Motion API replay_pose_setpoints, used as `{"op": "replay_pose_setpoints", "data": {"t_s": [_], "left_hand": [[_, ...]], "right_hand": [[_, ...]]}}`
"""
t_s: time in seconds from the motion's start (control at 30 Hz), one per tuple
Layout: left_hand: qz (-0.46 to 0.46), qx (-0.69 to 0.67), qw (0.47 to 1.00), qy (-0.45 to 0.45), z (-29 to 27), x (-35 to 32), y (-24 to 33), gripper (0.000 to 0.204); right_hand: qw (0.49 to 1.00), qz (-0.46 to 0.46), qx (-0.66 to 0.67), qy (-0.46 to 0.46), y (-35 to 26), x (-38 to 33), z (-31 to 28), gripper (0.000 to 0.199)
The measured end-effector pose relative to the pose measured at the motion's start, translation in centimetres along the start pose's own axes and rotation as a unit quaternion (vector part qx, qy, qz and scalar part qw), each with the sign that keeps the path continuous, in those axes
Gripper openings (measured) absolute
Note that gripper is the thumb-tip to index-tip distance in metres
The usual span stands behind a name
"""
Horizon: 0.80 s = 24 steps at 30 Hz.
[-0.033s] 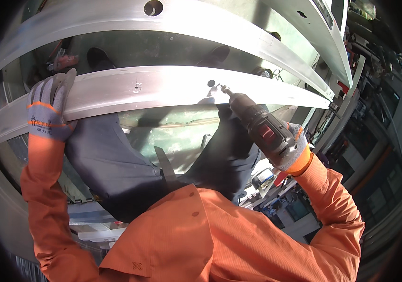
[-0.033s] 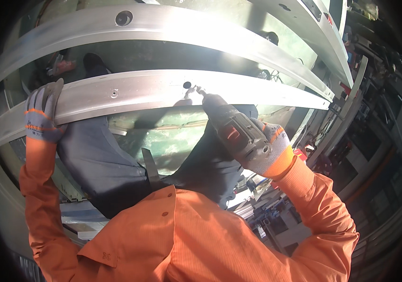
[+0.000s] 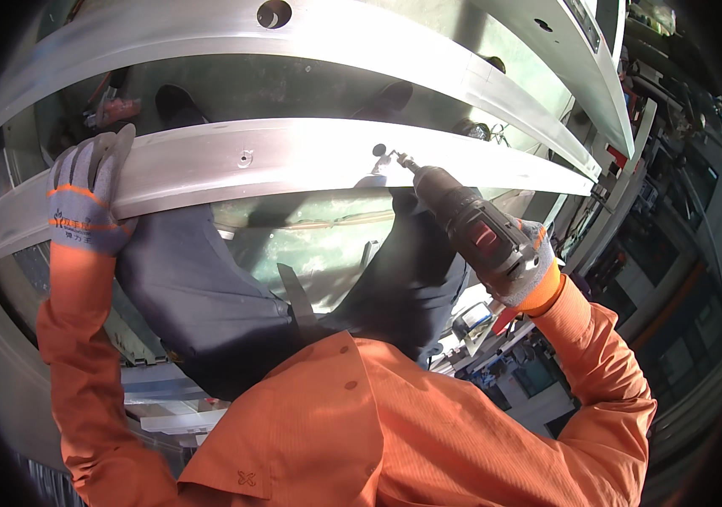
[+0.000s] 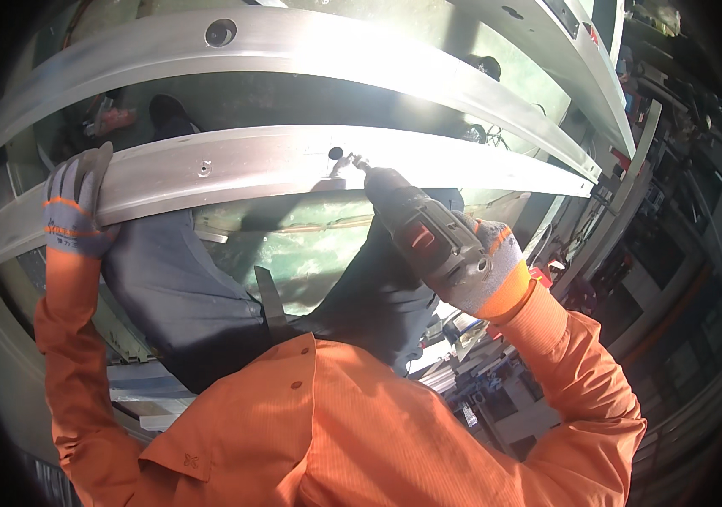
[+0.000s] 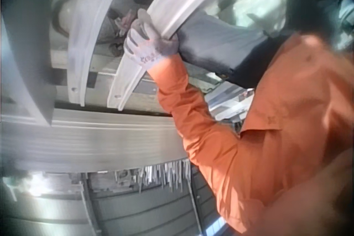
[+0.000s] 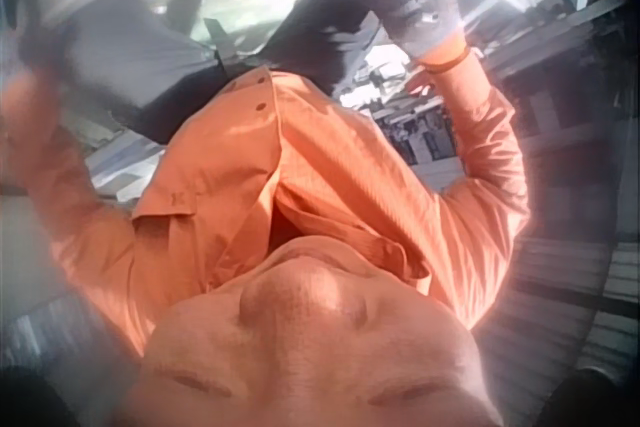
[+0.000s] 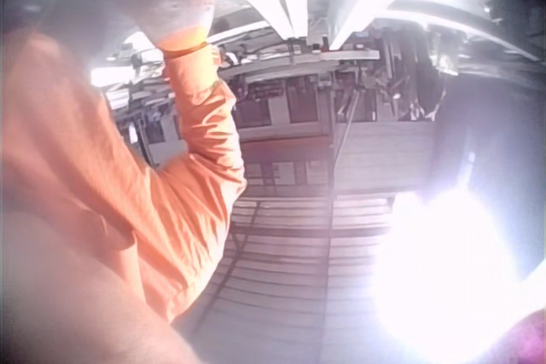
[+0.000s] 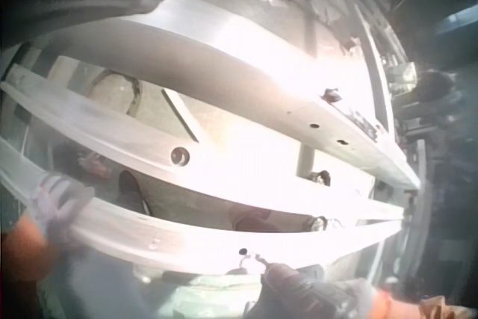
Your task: The person marks a metal beam with a pencil, then uses a cordless drill to fasten multiple long metal beams together into a frame structure. The person sits on the floor during the assembly and repeatedly aligns and drills the beams.
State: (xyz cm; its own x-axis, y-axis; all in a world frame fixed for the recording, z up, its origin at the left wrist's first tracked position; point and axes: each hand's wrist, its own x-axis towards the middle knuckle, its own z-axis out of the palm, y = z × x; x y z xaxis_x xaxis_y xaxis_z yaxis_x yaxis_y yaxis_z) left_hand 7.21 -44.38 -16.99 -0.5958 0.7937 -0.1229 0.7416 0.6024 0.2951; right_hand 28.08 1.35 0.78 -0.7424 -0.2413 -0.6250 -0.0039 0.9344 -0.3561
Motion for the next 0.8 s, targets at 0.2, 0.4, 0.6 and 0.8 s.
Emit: {"op": "replay_pose_setpoints", "data": {"t_s": [0.2,0.4,0.6,0.8], "left_hand": [[0.008,-0.009,1.000,0.006,-0.1,0.4,0.1,0.091],[0.019,-0.008,1.000,0.015,0.2,0.3,-0.1,0.088],[0.014,-0.004,1.000,0.015,0.5,0.3,-0.2,0.087],[0.012,0.002,1.000,0.008,0.5,0.1,-0.4,0.089]], "right_hand": [[0.995,-0.084,-0.050,0.021,2.3,-0.4,-0.8,0.034],[0.995,-0.081,-0.047,0.037,1.9,-0.1,-0.3,0.036],[0.991,-0.122,-0.038,0.037,1.8,0.6,-1.1,0.042],[0.997,-0.070,-0.026,-0.006,1.8,-0.3,-0.5,0.038]]}}
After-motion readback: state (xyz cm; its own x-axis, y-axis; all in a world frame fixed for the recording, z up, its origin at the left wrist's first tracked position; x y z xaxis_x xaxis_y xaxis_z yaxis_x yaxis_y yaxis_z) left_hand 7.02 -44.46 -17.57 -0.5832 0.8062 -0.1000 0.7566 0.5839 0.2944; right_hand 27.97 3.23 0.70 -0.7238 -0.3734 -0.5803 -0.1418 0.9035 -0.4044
